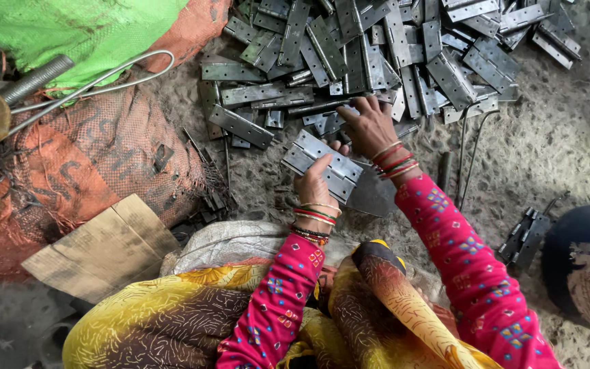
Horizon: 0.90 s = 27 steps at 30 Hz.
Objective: The person sits on the ground and assembles metal hinges by hand. They pick up hinge plates and pins, place the pins into the plates, and use a hammer to secure them. The assembled hinges are then placed into a pile.
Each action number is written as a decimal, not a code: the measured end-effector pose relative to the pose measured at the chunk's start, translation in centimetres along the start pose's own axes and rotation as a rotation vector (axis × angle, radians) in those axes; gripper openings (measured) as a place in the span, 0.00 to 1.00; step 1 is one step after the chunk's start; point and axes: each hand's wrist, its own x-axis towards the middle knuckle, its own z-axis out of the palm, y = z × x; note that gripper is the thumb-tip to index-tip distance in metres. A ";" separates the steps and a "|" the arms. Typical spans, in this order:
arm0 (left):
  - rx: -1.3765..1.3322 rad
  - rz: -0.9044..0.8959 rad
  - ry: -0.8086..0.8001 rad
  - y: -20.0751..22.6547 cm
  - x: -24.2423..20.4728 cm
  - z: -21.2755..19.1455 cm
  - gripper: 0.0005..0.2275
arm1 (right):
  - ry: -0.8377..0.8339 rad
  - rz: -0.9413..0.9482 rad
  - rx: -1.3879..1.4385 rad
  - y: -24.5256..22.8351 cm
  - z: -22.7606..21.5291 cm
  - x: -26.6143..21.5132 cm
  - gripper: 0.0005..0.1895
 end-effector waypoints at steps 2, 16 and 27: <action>-0.008 -0.021 0.028 -0.1 0.1 -0.3 0.13 | -0.025 -0.007 -0.067 0.0 1.1 -0.4 0.20; 0.091 0.090 0.194 0.4 -0.5 0.6 0.17 | 0.013 -0.100 -0.015 0.6 -1.2 -0.5 0.10; 0.128 -0.057 -0.095 1.0 -1.9 1.2 0.15 | -0.066 0.594 1.095 -0.5 -14.3 -1.6 0.04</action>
